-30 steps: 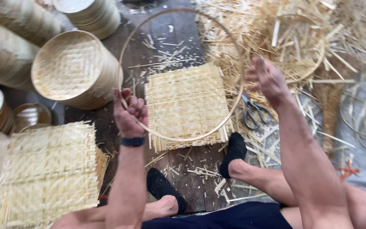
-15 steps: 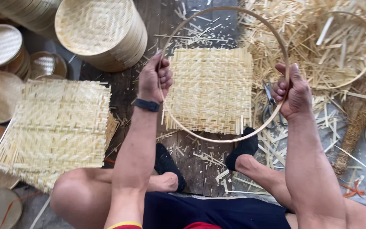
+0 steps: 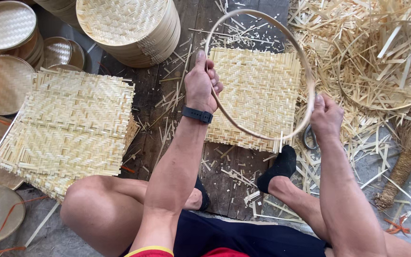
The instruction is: The person trims the excess bamboo from a circular frame using scissors, applies glue to a bamboo strip, and fits a woven bamboo mat into a circular frame to form a lid.
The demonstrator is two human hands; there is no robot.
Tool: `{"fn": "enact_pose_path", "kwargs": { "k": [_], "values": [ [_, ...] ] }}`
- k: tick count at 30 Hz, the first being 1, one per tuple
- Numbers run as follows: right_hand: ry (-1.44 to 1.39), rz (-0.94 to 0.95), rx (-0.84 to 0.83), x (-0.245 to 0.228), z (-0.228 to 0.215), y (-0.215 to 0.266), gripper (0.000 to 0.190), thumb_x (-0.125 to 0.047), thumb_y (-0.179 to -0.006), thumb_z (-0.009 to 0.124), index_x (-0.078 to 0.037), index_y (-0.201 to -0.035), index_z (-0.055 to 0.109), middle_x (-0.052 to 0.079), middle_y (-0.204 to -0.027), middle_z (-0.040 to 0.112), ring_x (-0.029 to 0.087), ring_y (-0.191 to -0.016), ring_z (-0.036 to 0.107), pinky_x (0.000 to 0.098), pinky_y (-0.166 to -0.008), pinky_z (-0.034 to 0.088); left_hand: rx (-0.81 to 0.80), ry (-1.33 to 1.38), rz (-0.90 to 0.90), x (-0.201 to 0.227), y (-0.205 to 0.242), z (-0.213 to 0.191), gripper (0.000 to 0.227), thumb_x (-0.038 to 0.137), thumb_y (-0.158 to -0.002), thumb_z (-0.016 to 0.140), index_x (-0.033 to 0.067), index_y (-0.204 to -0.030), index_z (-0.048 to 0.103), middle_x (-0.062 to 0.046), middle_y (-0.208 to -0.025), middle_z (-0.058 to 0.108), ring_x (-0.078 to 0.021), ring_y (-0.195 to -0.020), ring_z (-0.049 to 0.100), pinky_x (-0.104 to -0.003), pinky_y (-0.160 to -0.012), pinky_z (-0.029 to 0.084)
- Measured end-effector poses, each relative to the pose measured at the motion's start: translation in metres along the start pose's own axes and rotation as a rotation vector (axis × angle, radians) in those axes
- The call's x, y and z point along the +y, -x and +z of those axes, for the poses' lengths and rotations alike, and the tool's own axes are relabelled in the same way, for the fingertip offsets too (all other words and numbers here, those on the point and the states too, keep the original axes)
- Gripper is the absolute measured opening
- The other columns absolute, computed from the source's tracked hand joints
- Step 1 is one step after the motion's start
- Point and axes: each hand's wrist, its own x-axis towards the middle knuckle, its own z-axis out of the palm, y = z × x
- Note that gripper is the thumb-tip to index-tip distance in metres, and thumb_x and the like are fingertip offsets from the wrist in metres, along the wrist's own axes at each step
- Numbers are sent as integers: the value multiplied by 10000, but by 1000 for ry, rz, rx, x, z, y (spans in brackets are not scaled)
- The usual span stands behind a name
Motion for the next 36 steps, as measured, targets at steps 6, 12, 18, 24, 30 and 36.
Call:
{"fn": "enact_pose_path", "kwargs": {
  "k": [6, 12, 18, 24, 30, 36],
  "values": [
    [-78, -704, -377, -77, 8, 57, 217, -214, -1027, 719, -38, -1153, 725, 66, -1008, 680, 129, -847, 647, 258, -733, 575, 64, 55, 36, 12, 11, 27, 379, 434, -1039, 517, 94, -880, 569, 62, -588, 424, -66, -451, 359, -253, -421, 338],
    [-7, -781, -424, -130, 25, 109, 205, -147, -886, 826, -69, -1059, 750, 50, -932, 721, 95, -760, 680, 234, -620, 541, 80, 126, 37, 16, 10, 29, 363, 440, -1044, 504, 106, -916, 568, 61, -611, 410, -73, -482, 339, -263, -460, 324],
    [-18, -751, -309, -130, 31, 117, 80, -113, -942, 795, -56, -940, 739, 21, -808, 697, 84, -675, 598, 248, -599, 468, 74, 133, 46, 12, 13, 25, 367, 439, -1038, 499, 102, -901, 550, 49, -607, 424, -80, -484, 360, -278, -458, 335],
    [-174, -428, -338, -111, 41, 115, 165, -171, -995, 719, -18, -937, 703, 30, -738, 670, 68, -644, 568, 240, -560, 453, 132, 97, 79, 11, 18, 22, 361, 435, -1051, 472, 120, -885, 535, 53, -635, 450, -68, -502, 401, -273, -484, 398],
    [-368, -232, -354, -97, 49, 106, 216, -217, -1072, 620, -27, -974, 649, 24, -808, 677, 87, -711, 639, 242, -668, 588, 228, 120, 125, 11, 24, 27, 376, 422, -1064, 426, 121, -854, 508, 39, -625, 436, -95, -486, 426, -276, -469, 462],
    [-125, -311, -252, -84, 22, 75, 188, -199, -1091, 602, -38, -996, 623, 60, -805, 641, 152, -686, 611, 315, -575, 534, 168, 282, 125, 20, 15, 9, 406, 400, -1083, 414, 110, -809, 489, 28, -589, 413, -98, -437, 372, -248, -384, 388]
  ]
}}
